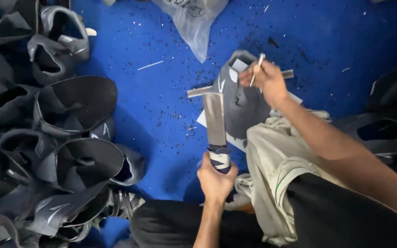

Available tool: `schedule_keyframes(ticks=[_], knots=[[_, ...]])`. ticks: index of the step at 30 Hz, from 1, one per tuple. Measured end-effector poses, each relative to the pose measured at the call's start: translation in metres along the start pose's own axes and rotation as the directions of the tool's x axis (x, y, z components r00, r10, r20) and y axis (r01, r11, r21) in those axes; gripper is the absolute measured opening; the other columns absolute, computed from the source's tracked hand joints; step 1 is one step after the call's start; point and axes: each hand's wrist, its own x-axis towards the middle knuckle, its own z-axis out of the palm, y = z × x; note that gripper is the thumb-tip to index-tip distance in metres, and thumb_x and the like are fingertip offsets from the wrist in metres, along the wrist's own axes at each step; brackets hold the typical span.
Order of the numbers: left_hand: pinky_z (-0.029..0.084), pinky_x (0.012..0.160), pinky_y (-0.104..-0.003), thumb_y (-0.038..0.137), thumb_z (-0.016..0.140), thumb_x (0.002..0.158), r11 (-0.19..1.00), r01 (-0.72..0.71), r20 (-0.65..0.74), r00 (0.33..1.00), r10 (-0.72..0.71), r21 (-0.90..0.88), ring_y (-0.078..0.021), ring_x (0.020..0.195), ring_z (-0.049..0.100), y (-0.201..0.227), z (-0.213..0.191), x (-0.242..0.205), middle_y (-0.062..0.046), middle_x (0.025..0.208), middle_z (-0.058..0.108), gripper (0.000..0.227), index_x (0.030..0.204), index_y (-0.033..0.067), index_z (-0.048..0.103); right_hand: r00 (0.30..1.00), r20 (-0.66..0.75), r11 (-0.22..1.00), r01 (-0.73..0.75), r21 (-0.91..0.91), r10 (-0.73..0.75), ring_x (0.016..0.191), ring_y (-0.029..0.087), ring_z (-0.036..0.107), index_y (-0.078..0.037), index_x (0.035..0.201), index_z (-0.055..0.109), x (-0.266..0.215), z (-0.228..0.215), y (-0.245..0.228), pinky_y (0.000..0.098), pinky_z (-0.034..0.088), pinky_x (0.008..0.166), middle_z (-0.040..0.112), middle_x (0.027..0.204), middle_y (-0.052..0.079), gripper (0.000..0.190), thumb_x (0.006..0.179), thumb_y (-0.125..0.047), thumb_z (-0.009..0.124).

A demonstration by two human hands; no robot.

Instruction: The person sits on a blue floor and uses a hammer to repeatedly strike a metal tool inserted into a gray shoe part. They adjust the shoe part's position on a white board between strikes and occasionally pick up other shoe parts from a pile nearby.

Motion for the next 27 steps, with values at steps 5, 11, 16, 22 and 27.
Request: schedule_keyframes(ticks=[5, 11, 16, 22, 27], knots=[[0.06, 0.06, -0.034, 0.018, 0.083, 0.067, 0.99, 0.005, -0.052, 0.999, -0.012, -0.142, -0.0227, 0.059, 0.072, 0.064, -0.048, 0.004, -0.008, 0.069, 0.073, 0.036, 0.091, 0.0014, 0.062, 0.98, 0.185, 0.94, -0.01, -0.34, 0.077, 0.103, 0.026, 0.074, 0.0, 0.103, 0.061, -0.001, 0.018, -0.018, 0.0369, 0.061, 0.09, 0.073, 0.111, 0.017, 0.017, 0.105, -0.004, 0.045], [0.052, 0.069, -0.037, 0.015, 0.08, 0.061, 0.951, -0.264, -0.14, 0.96, 0.242, -0.161, -0.0224, 0.068, 0.066, -0.032, 0.026, 0.02, -0.009, 0.076, 0.066, 0.038, 0.086, 0.0026, 0.055, 0.93, 0.319, 0.936, 0.263, -0.232, -0.183, 0.109, 0.025, 0.073, 0.004, 0.106, 0.064, -0.012, 0.001, 0.02, 0.0391, 0.057, 0.094, 0.073, 0.118, 0.015, 0.018, 0.105, -0.002, 0.047], [0.058, 0.071, -0.036, 0.019, 0.084, 0.065, 0.988, -0.15, 0.012, 0.988, 0.151, -0.044, -0.0267, 0.077, 0.073, -0.019, 0.038, 0.032, -0.011, 0.083, 0.073, 0.046, 0.104, 0.0027, 0.064, 0.871, 0.451, 0.114, 0.477, -0.871, -0.194, 0.094, 0.034, 0.072, 0.0, 0.104, 0.071, -0.007, -0.02, 0.037, 0.0461, 0.06, 0.089, 0.074, 0.1, 0.019, 0.023, 0.086, -0.001, 0.057], [0.059, 0.065, -0.032, 0.014, 0.082, 0.069, 0.994, -0.019, -0.042, 0.999, 0.015, -0.103, -0.0246, 0.068, 0.073, 0.046, -0.02, 0.01, -0.008, 0.075, 0.073, 0.036, 0.099, 0.0029, 0.065, 0.996, 0.084, 0.991, 0.021, -0.135, -0.009, 0.099, 0.026, 0.075, 0.001, 0.106, 0.061, 0.019, 0.012, -0.022, 0.039, 0.061, 0.09, 0.075, 0.108, 0.016, 0.015, 0.107, -0.01, 0.051], [0.054, 0.062, -0.031, 0.013, 0.081, 0.068, 0.862, -0.413, -0.252, 0.903, 0.347, -0.293, -0.0217, 0.057, 0.063, 0.105, -0.052, 0.011, -0.004, 0.07, 0.064, 0.044, 0.097, 0.0002, 0.051, 0.972, 0.207, 0.947, 0.165, -0.276, -0.109, 0.108, 0.024, 0.073, 0.006, 0.109, 0.061, 0.012, 0.011, -0.005, 0.0364, 0.061, 0.096, 0.073, 0.115, 0.016, 0.013, 0.104, 0.001, 0.049]])
